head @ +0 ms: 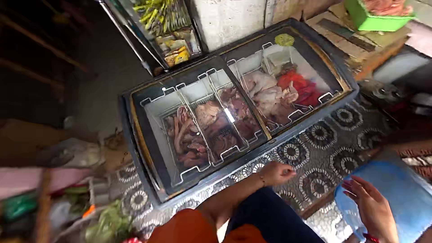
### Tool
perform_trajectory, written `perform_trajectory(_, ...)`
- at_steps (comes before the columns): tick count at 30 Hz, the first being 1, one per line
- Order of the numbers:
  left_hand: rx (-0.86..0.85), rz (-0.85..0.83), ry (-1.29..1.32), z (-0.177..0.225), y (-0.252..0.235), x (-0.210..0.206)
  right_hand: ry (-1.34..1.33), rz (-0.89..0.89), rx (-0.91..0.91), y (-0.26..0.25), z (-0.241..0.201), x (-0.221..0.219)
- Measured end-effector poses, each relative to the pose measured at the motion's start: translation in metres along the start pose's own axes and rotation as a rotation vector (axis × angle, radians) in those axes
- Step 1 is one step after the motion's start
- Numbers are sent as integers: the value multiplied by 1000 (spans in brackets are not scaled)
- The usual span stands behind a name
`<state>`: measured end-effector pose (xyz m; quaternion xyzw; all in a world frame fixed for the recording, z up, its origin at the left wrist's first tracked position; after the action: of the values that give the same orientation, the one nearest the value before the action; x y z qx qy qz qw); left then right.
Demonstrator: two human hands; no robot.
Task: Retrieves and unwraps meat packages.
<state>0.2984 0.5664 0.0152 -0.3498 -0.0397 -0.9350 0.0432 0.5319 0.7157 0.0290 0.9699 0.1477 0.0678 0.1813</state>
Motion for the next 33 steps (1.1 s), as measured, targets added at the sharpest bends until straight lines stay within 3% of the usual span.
perform_trajectory(5, 567, 232, 31, -58, 0, 50, 220, -391, -16, -125, -66, -42)
perform_trajectory(8, 781, 536, 125, -80, -13, 70, 297, -521, 22, -199, -98, -80)
perform_trajectory(10, 853, 606, 134, -98, -39, 70, 339, -599, 10, -237, -106, -109)
perform_trajectory(13, 790, 541, 58, -105, -112, 69, 499, -713, -9, -269, -120, -149)
perform_trajectory(18, 360, 410, 36, -46, -302, 91, 486, -939, -39, -340, -164, -158)
perform_trajectory(21, 144, 286, -33, -7, -380, 99, 412, -798, 25, -412, -207, -145)
perform_trajectory(24, 150, 138, -147, -5, -436, 89, 406, -611, 118, -504, -241, -127)
perform_trajectory(27, 389, 224, -121, -32, -454, 76, 300, -472, 170, -583, -285, -117)
perform_trajectory(29, 619, 357, -60, -48, -448, 69, 87, -327, 153, -639, -316, -103)
perform_trajectory(33, 940, 626, -24, -47, -424, 56, -437, -84, -114, -757, -341, -76)
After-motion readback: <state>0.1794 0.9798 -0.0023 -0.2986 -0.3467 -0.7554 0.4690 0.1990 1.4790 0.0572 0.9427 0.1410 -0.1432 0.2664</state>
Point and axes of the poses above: each hand's wrist, its own y-axis away from the middle knuckle, its own x-axis out of the back of the hand, z = x × y, the point moved 8 cm from there along -y, towards the middle knuckle, and after that the axes turned 14 degrees about -y, right-handed, at the moved point
